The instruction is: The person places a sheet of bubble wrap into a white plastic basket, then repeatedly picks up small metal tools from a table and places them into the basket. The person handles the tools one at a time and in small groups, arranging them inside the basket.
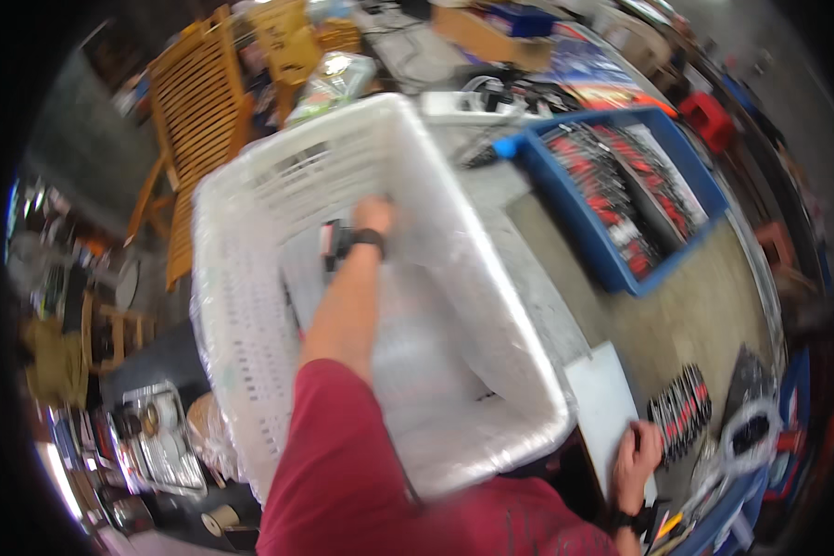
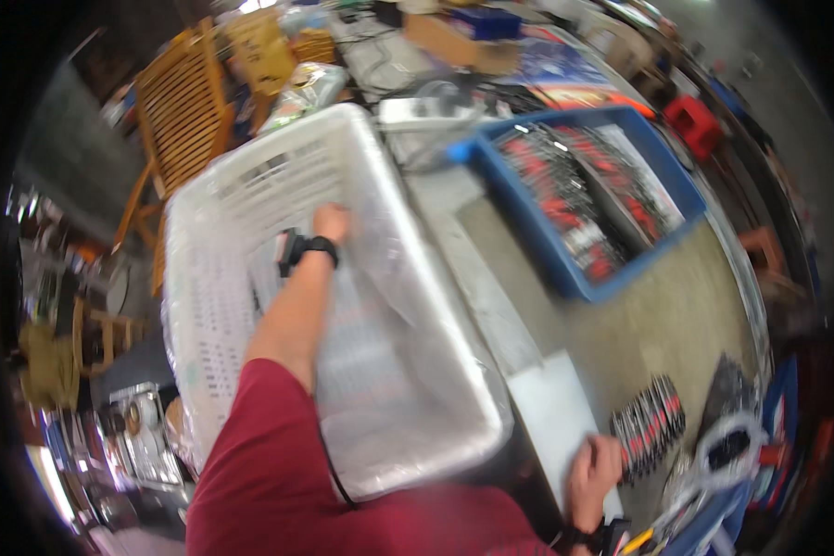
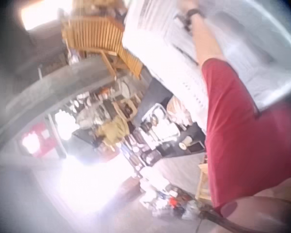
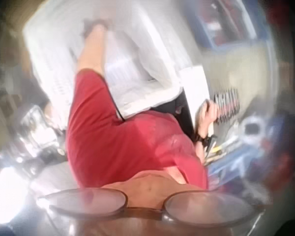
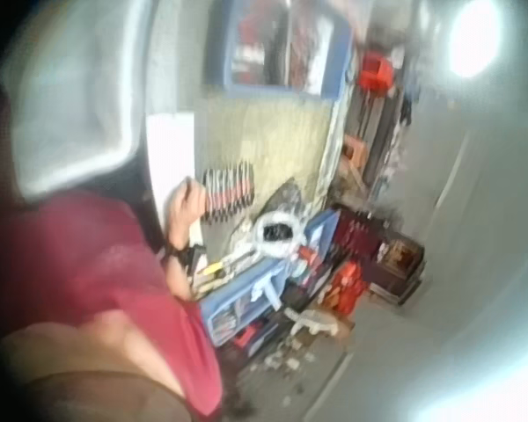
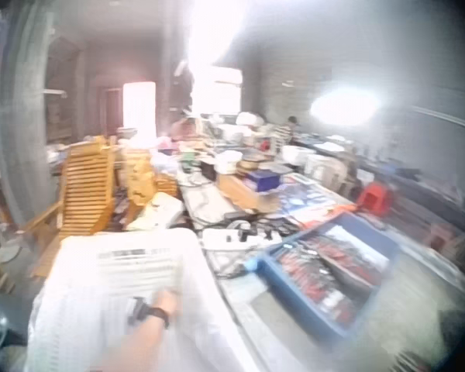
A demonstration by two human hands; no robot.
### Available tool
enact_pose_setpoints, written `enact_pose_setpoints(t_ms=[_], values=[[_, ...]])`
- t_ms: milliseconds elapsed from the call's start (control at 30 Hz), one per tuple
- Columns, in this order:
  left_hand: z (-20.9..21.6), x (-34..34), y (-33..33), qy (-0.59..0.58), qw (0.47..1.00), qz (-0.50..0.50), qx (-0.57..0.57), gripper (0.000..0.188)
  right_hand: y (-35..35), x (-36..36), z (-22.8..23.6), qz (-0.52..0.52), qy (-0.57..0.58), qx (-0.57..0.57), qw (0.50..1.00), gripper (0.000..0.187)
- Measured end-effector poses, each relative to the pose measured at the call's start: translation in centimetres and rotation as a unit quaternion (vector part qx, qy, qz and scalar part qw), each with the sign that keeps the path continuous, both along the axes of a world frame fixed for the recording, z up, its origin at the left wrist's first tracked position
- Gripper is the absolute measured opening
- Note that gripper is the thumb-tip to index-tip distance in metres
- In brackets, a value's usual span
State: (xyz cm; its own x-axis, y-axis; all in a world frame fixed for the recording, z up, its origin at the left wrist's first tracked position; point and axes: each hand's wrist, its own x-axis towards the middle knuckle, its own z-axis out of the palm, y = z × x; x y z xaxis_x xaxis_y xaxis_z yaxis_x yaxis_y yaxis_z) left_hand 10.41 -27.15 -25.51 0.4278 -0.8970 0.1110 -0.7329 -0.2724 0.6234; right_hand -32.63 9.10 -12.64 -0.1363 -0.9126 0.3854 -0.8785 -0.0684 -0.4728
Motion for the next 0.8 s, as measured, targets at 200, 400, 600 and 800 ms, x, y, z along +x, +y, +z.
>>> enact_pose_setpoints(t_ms=[200,400,600,800], values=[[8.4,3.1,-0.3,0.165,0.979,-0.109,-0.052,0.026,0.7,-1.2,0.6,-0.044,-0.064,-0.017,0.997,0.011],[19.9,-2.3,4.9,0.307,0.924,-0.207,-0.090,0.017,2.4,-7.8,3.2,-0.162,-0.032,-0.118,0.979,0.007],[24.6,-9.7,11.5,0.309,0.871,-0.372,-0.086,0.017,2.5,-13.9,2.6,-0.246,-0.030,-0.057,0.967,0.015],[26.6,-14.9,15.6,0.280,0.845,-0.454,-0.045,0.017,1.8,-15.6,0.1,-0.244,0.084,0.005,0.966,0.018]])
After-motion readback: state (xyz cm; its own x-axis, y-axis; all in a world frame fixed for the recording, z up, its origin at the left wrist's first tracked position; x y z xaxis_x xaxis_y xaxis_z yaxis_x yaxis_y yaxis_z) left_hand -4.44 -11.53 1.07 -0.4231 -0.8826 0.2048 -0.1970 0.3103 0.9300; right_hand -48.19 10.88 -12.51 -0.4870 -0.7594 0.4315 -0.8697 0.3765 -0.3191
